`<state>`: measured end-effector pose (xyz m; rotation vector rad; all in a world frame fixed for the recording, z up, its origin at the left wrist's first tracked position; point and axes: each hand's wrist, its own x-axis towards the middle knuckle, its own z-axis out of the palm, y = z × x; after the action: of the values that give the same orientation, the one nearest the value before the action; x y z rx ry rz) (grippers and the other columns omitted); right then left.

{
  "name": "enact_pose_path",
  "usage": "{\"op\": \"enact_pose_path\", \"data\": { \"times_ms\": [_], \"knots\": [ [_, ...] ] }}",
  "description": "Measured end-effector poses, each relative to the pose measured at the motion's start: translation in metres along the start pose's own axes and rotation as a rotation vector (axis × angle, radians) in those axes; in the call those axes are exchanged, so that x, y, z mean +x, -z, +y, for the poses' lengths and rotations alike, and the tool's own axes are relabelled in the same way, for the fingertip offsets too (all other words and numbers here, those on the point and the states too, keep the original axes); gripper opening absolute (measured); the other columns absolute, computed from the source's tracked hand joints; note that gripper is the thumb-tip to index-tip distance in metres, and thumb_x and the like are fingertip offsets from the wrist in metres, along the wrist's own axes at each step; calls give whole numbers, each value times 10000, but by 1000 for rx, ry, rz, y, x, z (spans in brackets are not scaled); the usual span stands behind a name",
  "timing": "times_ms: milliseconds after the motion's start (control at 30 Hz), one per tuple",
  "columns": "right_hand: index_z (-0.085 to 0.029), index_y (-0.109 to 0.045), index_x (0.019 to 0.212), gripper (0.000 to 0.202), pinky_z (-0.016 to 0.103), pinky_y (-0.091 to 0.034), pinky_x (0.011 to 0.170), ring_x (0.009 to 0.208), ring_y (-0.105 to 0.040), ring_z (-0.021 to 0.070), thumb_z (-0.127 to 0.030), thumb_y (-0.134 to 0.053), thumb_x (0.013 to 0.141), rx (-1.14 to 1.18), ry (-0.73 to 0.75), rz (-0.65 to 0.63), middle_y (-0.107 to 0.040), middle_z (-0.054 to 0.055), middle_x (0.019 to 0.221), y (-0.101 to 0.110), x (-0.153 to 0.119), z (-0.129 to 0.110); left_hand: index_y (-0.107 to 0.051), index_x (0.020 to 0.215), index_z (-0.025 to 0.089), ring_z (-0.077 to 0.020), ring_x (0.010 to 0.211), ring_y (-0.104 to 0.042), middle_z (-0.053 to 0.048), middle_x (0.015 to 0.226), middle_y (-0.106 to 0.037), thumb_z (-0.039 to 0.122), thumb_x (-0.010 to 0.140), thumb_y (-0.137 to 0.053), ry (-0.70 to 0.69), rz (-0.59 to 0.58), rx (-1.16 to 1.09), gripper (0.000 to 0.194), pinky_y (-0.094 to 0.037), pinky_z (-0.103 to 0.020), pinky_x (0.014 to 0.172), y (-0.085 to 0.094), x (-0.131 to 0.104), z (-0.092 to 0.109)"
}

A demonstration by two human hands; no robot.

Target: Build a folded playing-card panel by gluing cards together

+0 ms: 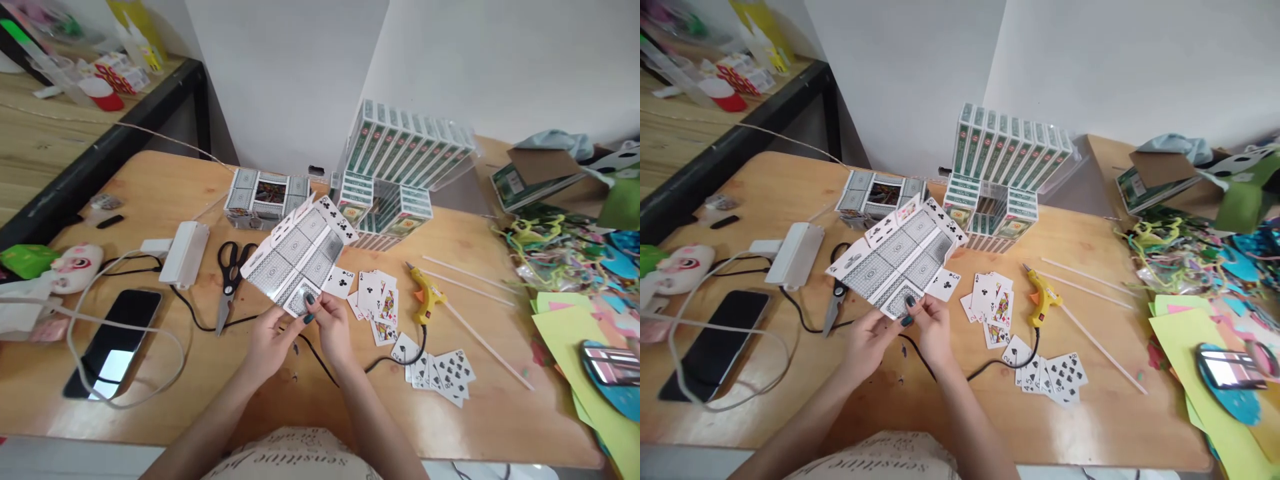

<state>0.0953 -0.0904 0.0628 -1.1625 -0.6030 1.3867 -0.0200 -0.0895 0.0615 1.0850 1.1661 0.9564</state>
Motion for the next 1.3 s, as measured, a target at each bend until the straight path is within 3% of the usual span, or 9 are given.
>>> {"op": "enact_pose_path", "data": {
  "times_ms": [133, 300, 467, 600, 700, 867, 1167, 1300],
  "knots": [
    [-181, -546, 591, 309, 245, -387, 539, 529, -440, 103, -437, -668, 714, -32, -14, -21, -507, -20, 557, -1, 1, 0, -688, 802, 181, -180, 708, -620, -41, 777, -698, 331, 754, -650, 32, 71, -2, 162, -496, -290, 711, -3, -2, 5],
    [-198, -503, 628, 340, 242, -369, 482, 488, -417, 96, -485, -638, 750, -95, 45, -2, -461, -39, 538, -1, 2, 9, -673, 689, 183, -176, 713, -591, -26, 719, -658, 322, 754, -644, -4, 133, 74, 157, -471, -267, 684, -1, -4, 1],
    [-205, -456, 617, 340, 233, -347, 458, 475, -385, 89, -451, -634, 771, -121, 82, 47, -420, -54, 523, 3, 4, 13, -664, 760, 181, -170, 725, -607, -30, 770, -672, 315, 742, -654, 22, 113, 16, 136, -482, -263, 697, -5, 0, 4],
    [-206, -450, 599, 337, 233, -359, 474, 496, -382, 93, -433, -637, 765, -144, 75, 125, -424, -49, 535, 6, 3, 15, -648, 722, 176, -145, 618, -585, -16, 691, -653, 329, 713, -675, 82, 86, 78, 155, -458, -228, 579, -3, 5, 6],
    [-202, -471, 599, 331, 240, -390, 514, 528, -411, 103, -443, -650, 739, -129, 58, 146, -463, -34, 562, 7, 2, 18, -624, 649, 175, -122, 530, -524, 1, 609, -618, 347, 700, -677, 116, 71, 95, 187, -417, -214, 510, 0, 7, 2],
    [-205, -485, 564, 326, 246, -369, 501, 509, -404, 103, -435, -665, 710, -78, 27, 148, -475, -39, 530, 7, 5, 25, -610, 642, 169, -138, 555, -529, -3, 591, -599, 405, 683, -669, 203, 68, -6, 247, -429, -224, 501, 0, 11, -10],
    [-205, -489, 542, 334, 246, -333, 477, 472, -363, 93, -416, -689, 704, -11, 37, 185, -462, -49, 500, 7, 11, 35, -473, 563, 183, -88, 451, -381, 48, 496, -440, 428, 743, -595, 121, 159, 0, 327, -293, -214, 438, -12, 14, -21],
    [-203, -502, 572, 334, 244, -379, 514, 508, -384, 98, -442, -706, 686, 5, 38, 221, -460, -45, 537, 8, 10, 36, -492, 620, 188, -108, 530, -422, 40, 553, -464, 385, 784, -563, 66, 128, 97, 266, -338, -220, 513, -16, 14, -20]
  ]
}}
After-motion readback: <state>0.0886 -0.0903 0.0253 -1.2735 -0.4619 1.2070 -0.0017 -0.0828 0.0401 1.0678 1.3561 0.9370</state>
